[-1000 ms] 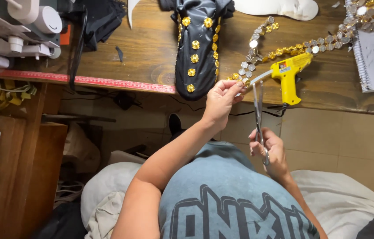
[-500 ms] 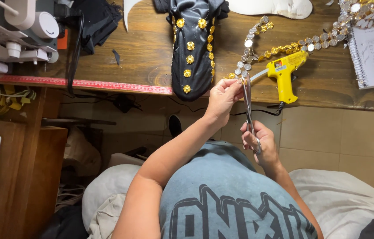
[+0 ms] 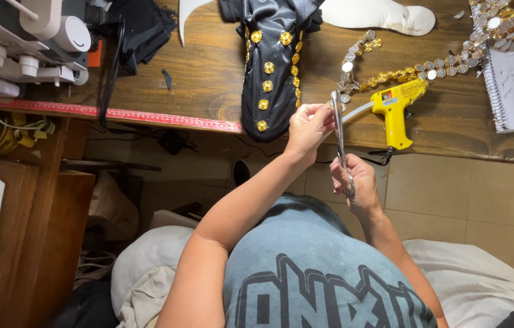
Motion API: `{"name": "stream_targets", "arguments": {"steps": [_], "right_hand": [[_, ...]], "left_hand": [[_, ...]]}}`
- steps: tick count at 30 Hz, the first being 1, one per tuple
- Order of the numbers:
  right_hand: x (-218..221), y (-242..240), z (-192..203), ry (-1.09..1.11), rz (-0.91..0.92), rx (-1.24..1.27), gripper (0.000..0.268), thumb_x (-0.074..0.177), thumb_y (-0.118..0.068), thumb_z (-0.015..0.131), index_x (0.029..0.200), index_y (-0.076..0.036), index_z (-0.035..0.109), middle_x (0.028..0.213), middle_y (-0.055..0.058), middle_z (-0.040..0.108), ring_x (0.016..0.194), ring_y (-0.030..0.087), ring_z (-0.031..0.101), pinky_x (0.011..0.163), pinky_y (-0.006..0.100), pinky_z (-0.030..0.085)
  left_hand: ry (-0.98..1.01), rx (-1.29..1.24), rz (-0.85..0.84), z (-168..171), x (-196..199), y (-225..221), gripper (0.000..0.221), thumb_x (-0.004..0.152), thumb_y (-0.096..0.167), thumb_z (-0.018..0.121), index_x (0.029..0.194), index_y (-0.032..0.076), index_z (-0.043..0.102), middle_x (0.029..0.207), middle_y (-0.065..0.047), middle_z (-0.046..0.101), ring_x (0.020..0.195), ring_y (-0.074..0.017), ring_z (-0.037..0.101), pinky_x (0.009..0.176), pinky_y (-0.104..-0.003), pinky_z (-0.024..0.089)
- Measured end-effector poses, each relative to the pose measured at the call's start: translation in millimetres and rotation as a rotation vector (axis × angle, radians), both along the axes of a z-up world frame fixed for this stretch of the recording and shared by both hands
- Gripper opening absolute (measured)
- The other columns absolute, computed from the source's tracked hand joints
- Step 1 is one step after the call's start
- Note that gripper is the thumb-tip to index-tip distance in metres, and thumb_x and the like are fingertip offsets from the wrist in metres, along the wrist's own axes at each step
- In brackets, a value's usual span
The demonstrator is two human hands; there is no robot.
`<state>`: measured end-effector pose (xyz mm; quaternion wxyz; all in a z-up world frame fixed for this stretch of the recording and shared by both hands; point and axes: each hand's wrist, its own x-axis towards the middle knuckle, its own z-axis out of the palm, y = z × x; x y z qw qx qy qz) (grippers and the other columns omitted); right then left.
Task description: Decorating a black boot with gold flower ornaments using a hot glue gun and scissors.
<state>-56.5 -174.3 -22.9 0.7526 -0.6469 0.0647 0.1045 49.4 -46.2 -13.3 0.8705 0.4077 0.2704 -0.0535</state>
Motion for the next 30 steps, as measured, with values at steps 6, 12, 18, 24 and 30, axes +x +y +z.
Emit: {"name": "stream_targets", "arguments": {"steps": [6, 12, 18, 24, 30], "right_hand": [[-4, -13, 12, -0.027, -0.072, 0.049, 0.046, 0.089, -0.045, 0.081, 0.098, -0.002, 0.067, 0.05, 0.01, 0.054, 0.041, 0.01, 0.053, 0.043, 0.019, 0.046], [-12, -56, 22, -0.072, -0.177, -0.369, 0.032, 0.09, -0.018, 0.088, 0.102, 0.001, 0.065, 0.062, 0.009, 0.06, 0.051, 0.01, 0.056, 0.05, 0.021, 0.048], [-6, -115, 38, -0.206, -0.41, -0.864, 0.035, 0.091, -0.017, 0.097, 0.109, -0.004, 0.071, 0.08, -0.001, 0.057, 0.067, 0.007, 0.047, 0.056, 0.025, 0.039], [34, -204, 10, -0.361, -0.339, -1.328, 0.032, 0.097, -0.016, 0.095, 0.117, 0.001, 0.076, 0.091, 0.012, 0.078, 0.077, 0.022, 0.074, 0.075, 0.036, 0.056], [58, -140, 56, -0.852, -0.288, -1.338, 0.02, 0.102, -0.004, 0.083, 0.117, 0.009, 0.08, 0.101, 0.023, 0.073, 0.084, 0.033, 0.072, 0.082, 0.043, 0.059]], "left_hand": [[-0.26, 0.435, -0.076, 28, -24, 20, 0.011, 0.099, 0.009, 0.063, 0.104, 0.001, 0.061, 0.083, -0.014, 0.076, 0.067, -0.016, 0.075, 0.057, -0.026, 0.064], [-0.859, 1.77, -0.058, -22, -18, 41, 0.02, 0.101, 0.019, 0.057, 0.12, 0.022, 0.056, 0.071, 0.001, 0.065, 0.066, -0.0157, 0.07, 0.061, -0.029, 0.06], [-0.815, 1.376, -0.226, 24, -28, 43, 0.01, 0.102, 0.005, 0.056, 0.109, 0.008, 0.05, 0.091, -0.01, 0.062, 0.067, -0.0329, 0.063, 0.062, -0.046, 0.047], [-0.87, 1.255, -0.313, 31, -91, 55, 0.008, 0.104, 0.013, 0.062, 0.111, 0.011, 0.06, 0.092, -0.008, 0.072, 0.074, -0.0303, 0.072, 0.068, -0.039, 0.054], [-0.694, 1.098, 0.02, 100, -118, 118, 0.002, 0.096, 0.008, 0.073, 0.097, 0.007, 0.075, 0.094, -0.007, 0.075, 0.087, -0.0184, 0.071, 0.087, -0.031, 0.057]]}}
